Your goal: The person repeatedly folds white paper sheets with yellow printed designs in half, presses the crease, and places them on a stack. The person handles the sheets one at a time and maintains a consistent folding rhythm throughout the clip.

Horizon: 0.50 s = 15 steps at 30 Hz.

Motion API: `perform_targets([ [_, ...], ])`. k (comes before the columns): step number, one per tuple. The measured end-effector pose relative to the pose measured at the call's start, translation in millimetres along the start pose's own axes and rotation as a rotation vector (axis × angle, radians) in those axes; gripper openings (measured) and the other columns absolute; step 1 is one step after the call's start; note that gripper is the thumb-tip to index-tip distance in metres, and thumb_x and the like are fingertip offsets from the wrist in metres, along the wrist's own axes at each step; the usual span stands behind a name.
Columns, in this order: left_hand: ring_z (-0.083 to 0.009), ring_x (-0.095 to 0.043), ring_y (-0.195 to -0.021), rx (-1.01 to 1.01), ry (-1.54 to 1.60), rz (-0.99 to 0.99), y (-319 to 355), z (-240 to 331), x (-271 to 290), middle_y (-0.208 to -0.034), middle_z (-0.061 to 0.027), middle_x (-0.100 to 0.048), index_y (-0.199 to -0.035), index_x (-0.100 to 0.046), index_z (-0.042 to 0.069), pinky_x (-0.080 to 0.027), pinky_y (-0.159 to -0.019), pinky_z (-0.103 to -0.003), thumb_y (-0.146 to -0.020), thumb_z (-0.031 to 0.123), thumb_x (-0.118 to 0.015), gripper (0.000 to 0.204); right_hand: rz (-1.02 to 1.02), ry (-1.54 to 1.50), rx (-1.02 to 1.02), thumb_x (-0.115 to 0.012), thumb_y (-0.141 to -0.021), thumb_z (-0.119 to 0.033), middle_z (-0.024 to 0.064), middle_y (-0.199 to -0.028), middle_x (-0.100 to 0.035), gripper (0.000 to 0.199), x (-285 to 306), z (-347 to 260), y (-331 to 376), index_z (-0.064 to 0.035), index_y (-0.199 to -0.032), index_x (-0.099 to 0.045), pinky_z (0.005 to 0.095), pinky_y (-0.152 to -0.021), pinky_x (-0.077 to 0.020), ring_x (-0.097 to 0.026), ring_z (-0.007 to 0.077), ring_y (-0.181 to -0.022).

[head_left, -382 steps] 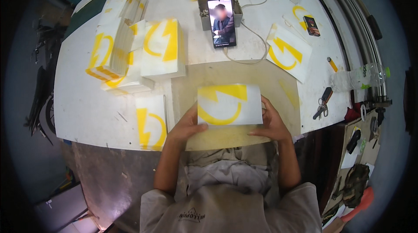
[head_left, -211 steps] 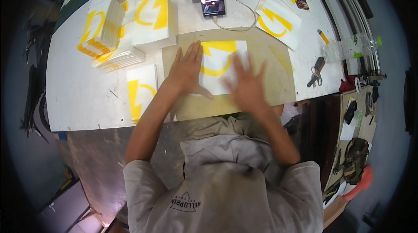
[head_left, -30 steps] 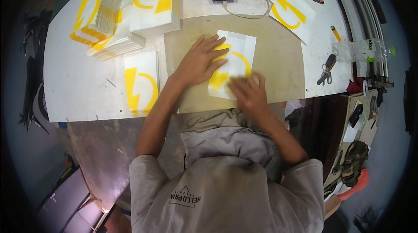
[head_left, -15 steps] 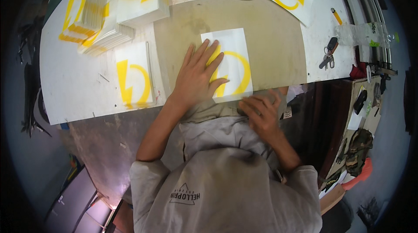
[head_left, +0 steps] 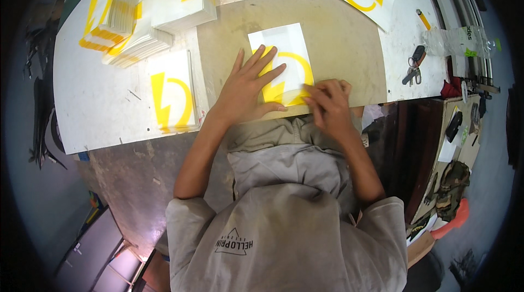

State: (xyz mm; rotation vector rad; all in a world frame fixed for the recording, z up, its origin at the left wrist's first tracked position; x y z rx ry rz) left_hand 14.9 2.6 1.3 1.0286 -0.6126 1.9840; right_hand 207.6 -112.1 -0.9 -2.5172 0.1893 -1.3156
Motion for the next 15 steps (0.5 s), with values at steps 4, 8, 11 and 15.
perform_targets([
  [4,-0.0377,-0.03,-0.157,0.003,-0.024,0.013,0.5,-1.0,-1.3,-0.169,-0.0122,-0.034,-0.151,-0.057,0.02,-0.017,-0.128,-0.061,-0.088,0.05,-0.078,0.073,0.147,0.154,-0.222,-0.075,-0.087,0.0,0.009,-0.094,-0.061,0.029,29.0,11.2,29.8,-0.0057,-0.115,-0.076,0.0394,-0.086,-0.0436,-0.059,0.0271,-0.087],
  [8,-0.0377,-0.031,-0.156,0.001,-0.031,0.028,2.9,-2.0,-3.3,-0.169,-0.0126,-0.035,-0.15,-0.058,0.02,-0.017,-0.127,-0.06,-0.088,0.047,-0.078,0.071,0.268,0.06,-0.366,-0.073,-0.089,0.0,0.011,-0.094,-0.061,0.03,21.5,-13.8,67.7,-0.0052,-0.119,-0.075,0.0389,-0.079,-0.0449,-0.058,0.0278,-0.085],
  [11,-0.0377,-0.032,-0.156,-0.011,-0.033,0.02,-2.0,-1.6,-2.2,-0.169,-0.0126,-0.036,-0.15,-0.058,0.02,-0.018,-0.127,-0.06,-0.089,0.044,-0.078,0.069,0.231,0.049,-0.356,-0.072,-0.089,-0.004,0.0122,-0.097,-0.063,0.036,-12.5,-51.0,74.2,-0.0068,-0.125,-0.074,0.0433,-0.083,-0.0438,-0.06,0.0292,-0.09],
  [15,-0.0389,-0.029,-0.157,-0.012,-0.015,0.012,-3.0,-1.7,-1.9,-0.169,-0.0123,-0.036,-0.15,-0.058,0.019,-0.017,-0.127,-0.061,-0.09,0.043,-0.078,0.068,0.265,0.116,-0.278,-0.073,-0.09,-0.003,0.0129,-0.094,-0.062,0.033,-13.9,-62.9,66.4,-0.0051,-0.123,-0.075,0.0406,-0.078,-0.0468,-0.059,0.0289,-0.084],
])
Point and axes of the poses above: each hand's wrist, its own y-axis away from the middle knuckle, its own x-axis out of the back of the hand, z = x × y, the point moved 5 cm from there along -y, towards the middle knuckle
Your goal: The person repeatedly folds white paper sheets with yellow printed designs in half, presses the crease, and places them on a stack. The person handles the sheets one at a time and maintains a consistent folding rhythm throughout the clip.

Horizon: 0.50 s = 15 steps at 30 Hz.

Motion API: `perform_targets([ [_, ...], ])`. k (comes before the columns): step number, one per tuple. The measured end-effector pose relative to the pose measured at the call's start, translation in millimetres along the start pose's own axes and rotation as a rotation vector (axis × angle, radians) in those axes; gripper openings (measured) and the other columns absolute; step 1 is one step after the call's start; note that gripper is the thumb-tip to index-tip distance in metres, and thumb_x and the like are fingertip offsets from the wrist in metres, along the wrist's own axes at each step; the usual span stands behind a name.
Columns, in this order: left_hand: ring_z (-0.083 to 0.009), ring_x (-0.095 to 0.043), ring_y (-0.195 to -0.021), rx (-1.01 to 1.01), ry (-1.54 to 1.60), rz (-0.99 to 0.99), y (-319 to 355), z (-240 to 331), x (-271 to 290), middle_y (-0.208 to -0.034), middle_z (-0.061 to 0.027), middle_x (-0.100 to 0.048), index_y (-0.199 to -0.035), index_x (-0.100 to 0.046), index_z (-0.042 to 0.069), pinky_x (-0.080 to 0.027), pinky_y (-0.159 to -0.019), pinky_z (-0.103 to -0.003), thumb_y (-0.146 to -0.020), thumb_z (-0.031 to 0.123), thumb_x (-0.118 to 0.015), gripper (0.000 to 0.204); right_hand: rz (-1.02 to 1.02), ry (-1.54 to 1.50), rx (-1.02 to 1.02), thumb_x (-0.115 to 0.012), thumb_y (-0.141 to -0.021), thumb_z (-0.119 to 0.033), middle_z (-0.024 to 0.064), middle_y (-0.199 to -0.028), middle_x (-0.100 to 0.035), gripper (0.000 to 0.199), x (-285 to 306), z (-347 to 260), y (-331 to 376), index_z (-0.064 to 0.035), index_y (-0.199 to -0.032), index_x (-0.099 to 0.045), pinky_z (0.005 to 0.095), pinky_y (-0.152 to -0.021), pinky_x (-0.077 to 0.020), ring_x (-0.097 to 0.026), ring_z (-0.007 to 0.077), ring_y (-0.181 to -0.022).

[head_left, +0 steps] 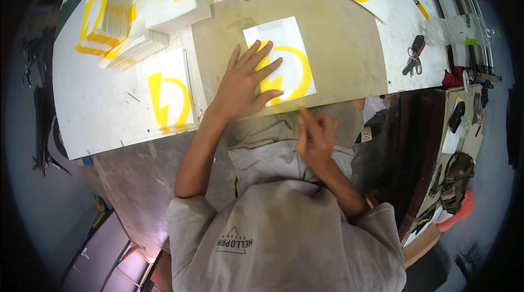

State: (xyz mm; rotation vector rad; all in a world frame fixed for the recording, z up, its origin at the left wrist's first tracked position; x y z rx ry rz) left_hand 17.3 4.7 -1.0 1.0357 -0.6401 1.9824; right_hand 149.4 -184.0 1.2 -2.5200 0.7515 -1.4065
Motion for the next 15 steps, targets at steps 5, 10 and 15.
perform_targets([
  [5,-0.0369,-0.047,-0.139,-0.029,-0.08,0.215,10.3,25.8,-3.0,-0.153,-0.011,-0.052,-0.145,-0.062,0.016,-0.03,-0.119,-0.058,-0.088,0.04,-0.079,0.064,0.109,0.169,-0.11,-0.071,-0.094,-0.005,0.0128,-0.095,-0.066,0.028,44.0,74.8,-36.3,-0.0057,-0.121,-0.076,0.0409,-0.077,-0.0491,-0.064,0.0304,-0.087],
  [10,-0.0289,-0.061,-0.096,0.042,0.077,0.215,33.0,59.8,-30.0,-0.102,-0.0089,-0.065,-0.13,-0.068,0.01,-0.043,-0.092,-0.046,-0.086,0.018,-0.08,0.047,0.142,0.406,-0.025,-0.071,-0.097,-0.014,0.0124,-0.104,-0.07,0.027,35.9,124.2,-76.5,-0.0087,-0.123,-0.075,0.0447,-0.09,-0.0488,-0.066,0.0335,-0.099],
  [15,-0.0211,-0.062,-0.099,0.197,0.451,0.592,69.6,51.2,4.4,-0.102,-0.0097,-0.066,-0.121,-0.067,0.003,-0.048,-0.088,-0.036,-0.094,0.007,-0.074,0.028,0.169,0.334,-0.06,-0.069,-0.099,-0.019,0.0085,-0.116,-0.068,0.025,14.0,129.8,-95.6,-0.0136,-0.122,-0.075,0.049,-0.097,-0.0411,-0.061,0.0301,-0.112],
])
Point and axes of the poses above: each hand's wrist, its own y-axis away from the middle knuckle, its own x-axis out of the back of the hand, z = x × y, the point moved 5 cm from there along -y, towards the middle knuckle
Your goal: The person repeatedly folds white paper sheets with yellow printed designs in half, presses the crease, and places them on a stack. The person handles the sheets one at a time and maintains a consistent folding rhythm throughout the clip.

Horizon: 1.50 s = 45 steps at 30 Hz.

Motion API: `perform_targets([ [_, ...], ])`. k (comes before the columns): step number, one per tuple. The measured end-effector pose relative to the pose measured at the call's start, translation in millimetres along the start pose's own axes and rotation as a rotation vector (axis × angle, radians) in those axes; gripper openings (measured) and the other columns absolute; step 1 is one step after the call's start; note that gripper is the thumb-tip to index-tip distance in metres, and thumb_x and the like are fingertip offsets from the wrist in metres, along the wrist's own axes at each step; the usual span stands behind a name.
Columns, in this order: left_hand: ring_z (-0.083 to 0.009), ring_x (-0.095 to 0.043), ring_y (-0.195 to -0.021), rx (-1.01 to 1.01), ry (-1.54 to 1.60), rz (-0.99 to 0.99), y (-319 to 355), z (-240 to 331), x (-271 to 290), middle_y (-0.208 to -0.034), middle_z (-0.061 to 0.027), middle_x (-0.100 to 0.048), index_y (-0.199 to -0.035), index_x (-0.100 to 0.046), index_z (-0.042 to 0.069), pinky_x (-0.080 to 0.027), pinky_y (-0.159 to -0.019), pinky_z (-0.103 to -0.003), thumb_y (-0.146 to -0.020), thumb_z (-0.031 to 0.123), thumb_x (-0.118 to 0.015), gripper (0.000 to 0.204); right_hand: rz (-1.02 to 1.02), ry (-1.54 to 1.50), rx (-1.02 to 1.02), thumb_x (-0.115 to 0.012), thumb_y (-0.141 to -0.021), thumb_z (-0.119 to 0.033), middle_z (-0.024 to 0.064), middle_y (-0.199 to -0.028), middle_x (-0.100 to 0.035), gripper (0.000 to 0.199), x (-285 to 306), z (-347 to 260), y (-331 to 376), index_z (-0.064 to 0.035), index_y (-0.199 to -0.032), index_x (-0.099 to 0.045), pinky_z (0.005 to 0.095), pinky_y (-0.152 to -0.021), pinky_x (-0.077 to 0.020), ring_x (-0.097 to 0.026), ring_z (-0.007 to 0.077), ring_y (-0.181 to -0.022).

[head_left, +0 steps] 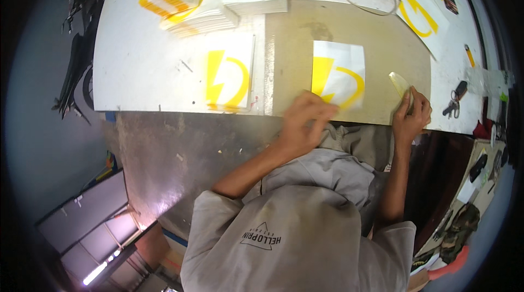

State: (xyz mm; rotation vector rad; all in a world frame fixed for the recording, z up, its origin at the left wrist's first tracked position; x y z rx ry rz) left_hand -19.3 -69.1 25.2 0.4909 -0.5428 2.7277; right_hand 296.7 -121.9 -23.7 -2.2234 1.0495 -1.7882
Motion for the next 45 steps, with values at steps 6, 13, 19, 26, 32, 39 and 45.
perform_targets([
  [6,-0.0229,-0.068,-0.1,-0.223,-0.066,0.693,9.9,27.0,117.7,-0.102,-0.0145,-0.068,-0.1,-0.069,0.002,-0.054,-0.096,-0.041,-0.091,-0.009,-0.068,0.015,0.001,-0.031,-0.007,-0.071,-0.097,-0.017,0.0053,-0.116,-0.067,0.019,-3.7,3.9,4.4,-0.0136,-0.115,-0.078,0.0485,-0.098,-0.0402,-0.061,0.0279,-0.112],
  [13,-0.0316,-0.069,-0.097,-0.173,-0.756,-0.025,20.2,-17.1,160.1,-0.104,-0.0117,-0.07,-0.103,-0.075,0.004,-0.049,-0.105,-0.051,-0.075,-0.012,-0.069,0.032,-0.046,-0.185,0.028,-0.069,-0.098,-0.014,0.0113,-0.11,-0.071,0.019,0.2,9.2,-4.0,-0.0091,-0.115,-0.077,0.0458,-0.092,-0.048,-0.066,0.0306,-0.105],
  [19,-0.0356,-0.06,-0.101,-0.002,-0.715,-0.12,40.1,-37.8,158.2,-0.099,-0.013,-0.064,-0.103,-0.073,0.004,-0.042,-0.103,-0.05,-0.083,0.003,-0.072,0.02,-0.056,-0.323,-0.003,-0.073,-0.095,-0.019,0.0225,-0.112,-0.071,0.031,12.6,2.7,-65.4,0.0028,-0.117,-0.071,0.0462,-0.097,-0.0502,-0.066,0.0399,-0.109],
  [26,-0.0393,-0.056,-0.113,0.002,-0.776,-0.064,43.4,-35.0,158.1,-0.112,-0.0166,-0.063,-0.12,-0.069,0.003,-0.04,-0.105,-0.05,-0.085,0.015,-0.078,0.039,-0.199,-0.065,0.36,-0.076,-0.092,-0.028,0.0214,-0.123,-0.071,0.046,-39.8,19.4,-178.7,-0.0016,-0.129,-0.069,0.0498,-0.104,-0.0475,-0.066,0.0391,-0.113],
  [32,-0.0383,-0.06,-0.11,-0.042,-0.547,0.036,34.2,-11.9,122.6,-0.111,-0.017,-0.065,-0.119,-0.07,0.002,-0.044,-0.103,-0.052,-0.08,0.01,-0.082,0.041,-0.468,-0.094,0.207,-0.072,-0.095,-0.022,0.0191,-0.115,-0.075,0.039,-48.0,48.4,-193.5,-0.002,-0.128,-0.069,0.0521,-0.108,-0.0459,-0.07,0.0395,-0.104],
  [39,-0.0308,-0.064,-0.121,0.453,0.722,0.039,-8.2,-39.9,19.4,-0.13,-0.0185,-0.066,-0.144,-0.055,-0.003,-0.048,-0.108,-0.042,-0.099,0.03,-0.07,0.057,0.016,-0.056,0.665,-0.066,-0.086,-0.005,0.0088,-0.13,-0.071,0.033,2.5,-50.7,-91.3,-0.008,-0.118,-0.074,0.06,-0.114,-0.0411,-0.066,0.0274,-0.121],
  [45,-0.0243,-0.065,-0.121,0.752,1.172,-0.033,-61.4,-71.9,-17.9,-0.132,-0.0161,-0.067,-0.146,-0.053,-0.004,-0.051,-0.104,-0.038,-0.111,0.034,-0.052,0.052,-0.34,-0.345,0.787,-0.076,-0.089,-0.016,0.0121,-0.134,-0.069,0.036,35.8,-115.9,14.3,-0.0023,-0.122,-0.071,0.0599,-0.115,-0.0402,-0.062,0.031,-0.129],
])
Point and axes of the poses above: each hand's wrist, its own y-axis away from the middle knuckle, its own x-axis out of the back of the hand, z = x × y, the point moved 5 cm from there along -y, towards the middle knuckle
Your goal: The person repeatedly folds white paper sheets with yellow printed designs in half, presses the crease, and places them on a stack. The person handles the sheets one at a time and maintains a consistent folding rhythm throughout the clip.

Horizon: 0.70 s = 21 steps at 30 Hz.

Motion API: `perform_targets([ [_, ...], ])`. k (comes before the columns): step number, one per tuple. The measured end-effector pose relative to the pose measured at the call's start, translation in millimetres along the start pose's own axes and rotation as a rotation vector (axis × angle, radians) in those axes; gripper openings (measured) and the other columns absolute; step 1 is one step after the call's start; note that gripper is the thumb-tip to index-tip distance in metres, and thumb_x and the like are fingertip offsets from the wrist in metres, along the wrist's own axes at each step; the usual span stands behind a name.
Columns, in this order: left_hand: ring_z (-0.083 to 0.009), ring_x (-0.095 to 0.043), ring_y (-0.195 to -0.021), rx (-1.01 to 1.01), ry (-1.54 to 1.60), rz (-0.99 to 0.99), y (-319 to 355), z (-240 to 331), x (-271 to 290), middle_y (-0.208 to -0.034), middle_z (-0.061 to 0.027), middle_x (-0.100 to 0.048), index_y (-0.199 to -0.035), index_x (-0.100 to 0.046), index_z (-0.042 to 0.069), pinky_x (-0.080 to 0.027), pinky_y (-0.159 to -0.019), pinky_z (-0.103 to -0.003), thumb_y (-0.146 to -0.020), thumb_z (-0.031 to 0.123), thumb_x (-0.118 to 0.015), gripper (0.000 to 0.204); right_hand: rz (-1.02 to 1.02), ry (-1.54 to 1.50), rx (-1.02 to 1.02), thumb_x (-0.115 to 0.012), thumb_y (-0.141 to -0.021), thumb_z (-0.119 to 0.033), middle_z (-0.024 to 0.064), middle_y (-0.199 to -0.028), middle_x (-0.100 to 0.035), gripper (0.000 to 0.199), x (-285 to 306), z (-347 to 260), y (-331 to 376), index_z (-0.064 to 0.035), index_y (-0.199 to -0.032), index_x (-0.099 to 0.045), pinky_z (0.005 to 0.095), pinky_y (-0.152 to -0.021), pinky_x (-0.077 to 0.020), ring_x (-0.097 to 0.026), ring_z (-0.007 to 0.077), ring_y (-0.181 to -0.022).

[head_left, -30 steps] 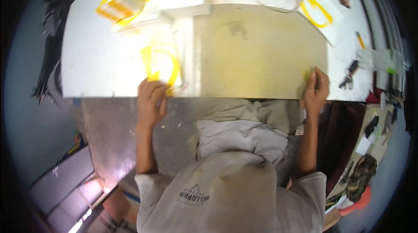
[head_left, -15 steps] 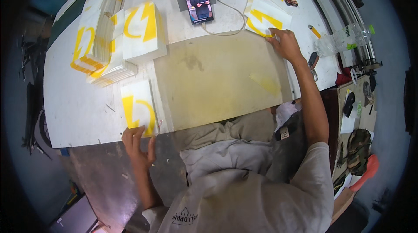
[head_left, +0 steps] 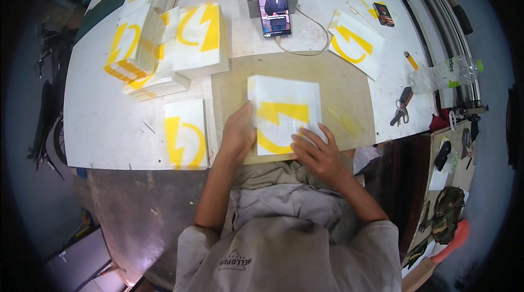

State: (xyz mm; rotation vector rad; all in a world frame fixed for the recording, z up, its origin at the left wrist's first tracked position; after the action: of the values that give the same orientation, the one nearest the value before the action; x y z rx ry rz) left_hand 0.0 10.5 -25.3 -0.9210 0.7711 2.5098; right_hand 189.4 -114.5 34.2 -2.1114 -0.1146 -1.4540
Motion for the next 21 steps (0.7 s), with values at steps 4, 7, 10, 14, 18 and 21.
perform_targets([
  [4,-0.0178,-0.067,-0.113,-0.094,-0.19,-0.003,15.5,12.0,-9.6,-0.129,-0.0117,-0.069,-0.143,-0.056,-0.004,-0.053,-0.098,-0.032,-0.114,0.025,-0.046,0.042,0.263,-0.244,-0.504,-0.079,-0.092,-0.014,0.0192,-0.134,-0.067,0.045,-7.4,30.7,8.3,0.0027,-0.131,-0.065,0.0502,-0.112,-0.0465,-0.064,0.0352,-0.125],
  [7,-0.0165,-0.067,-0.113,-0.196,-0.302,-0.036,27.1,14.9,-2.7,-0.131,-0.0109,-0.068,-0.142,-0.057,-0.005,-0.052,-0.099,-0.031,-0.114,0.024,-0.047,0.042,0.387,-0.94,-0.886,-0.074,-0.096,-0.005,0.0173,-0.124,-0.071,0.041,-29.0,67.0,6.3,0.0063,-0.133,-0.062,0.0335,-0.095,-0.0546,-0.068,0.0215,-0.112],
  [10,-0.0162,-0.067,-0.114,-0.235,-0.177,-0.031,38.0,18.9,-14.3,-0.134,-0.0111,-0.068,-0.141,-0.058,-0.006,-0.051,-0.1,-0.031,-0.112,0.018,-0.052,0.039,0.287,-1.233,-0.975,-0.074,-0.097,-0.004,0.0118,-0.115,-0.073,0.036,-42.8,77.6,2.7,0.007,-0.13,-0.063,0.029,-0.091,-0.055,-0.067,0.0132,-0.106],
  [14,-0.0172,-0.066,-0.118,-0.228,-0.214,0.014,45.6,22.1,-3.2,-0.133,-0.0128,-0.069,-0.14,-0.058,-0.007,-0.051,-0.102,-0.032,-0.106,0.007,-0.058,0.037,0.365,-1.183,-0.924,-0.075,-0.097,-0.005,0.0076,-0.106,-0.073,0.028,-40.0,80.8,-1.3,0.0059,-0.121,-0.067,0.0265,-0.088,-0.0545,-0.067,0.0102,-0.097],
  [18,-0.019,-0.068,-0.117,-0.25,-0.102,-0.017,48.7,25.0,-3.6,-0.128,-0.0143,-0.071,-0.139,-0.058,-0.009,-0.052,-0.101,-0.032,-0.103,0.002,-0.061,0.038,0.246,-1.341,-1.01,-0.076,-0.096,-0.005,0.0035,-0.099,-0.072,0.02,-38.8,64.7,-16.7,0.0029,-0.114,-0.069,0.0232,-0.08,-0.051,-0.064,0.0069,-0.086],
  [21,-0.0185,-0.069,-0.112,-0.295,-0.159,-0.033,48.1,28.9,-3.4,-0.122,-0.0144,-0.073,-0.134,-0.061,-0.009,-0.053,-0.098,-0.031,-0.1,0.0,-0.064,0.035,0.253,-1.338,-1.021,-0.076,-0.097,-0.006,-0.0004,-0.092,-0.071,0.013,-39.9,62.4,-13.1,0.0001,-0.106,-0.071,0.0206,-0.072,-0.0471,-0.06,0.0035,-0.077],
])
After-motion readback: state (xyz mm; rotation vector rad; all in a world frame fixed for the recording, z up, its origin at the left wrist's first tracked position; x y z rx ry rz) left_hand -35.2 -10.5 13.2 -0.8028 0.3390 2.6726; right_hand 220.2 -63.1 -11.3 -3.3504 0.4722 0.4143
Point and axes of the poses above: each hand's wrist, its own y-axis away from the middle knuckle, its own x-axis out of the back of the hand, z = x × y, the point moved 5 cm from there along -y, towards the middle knuckle
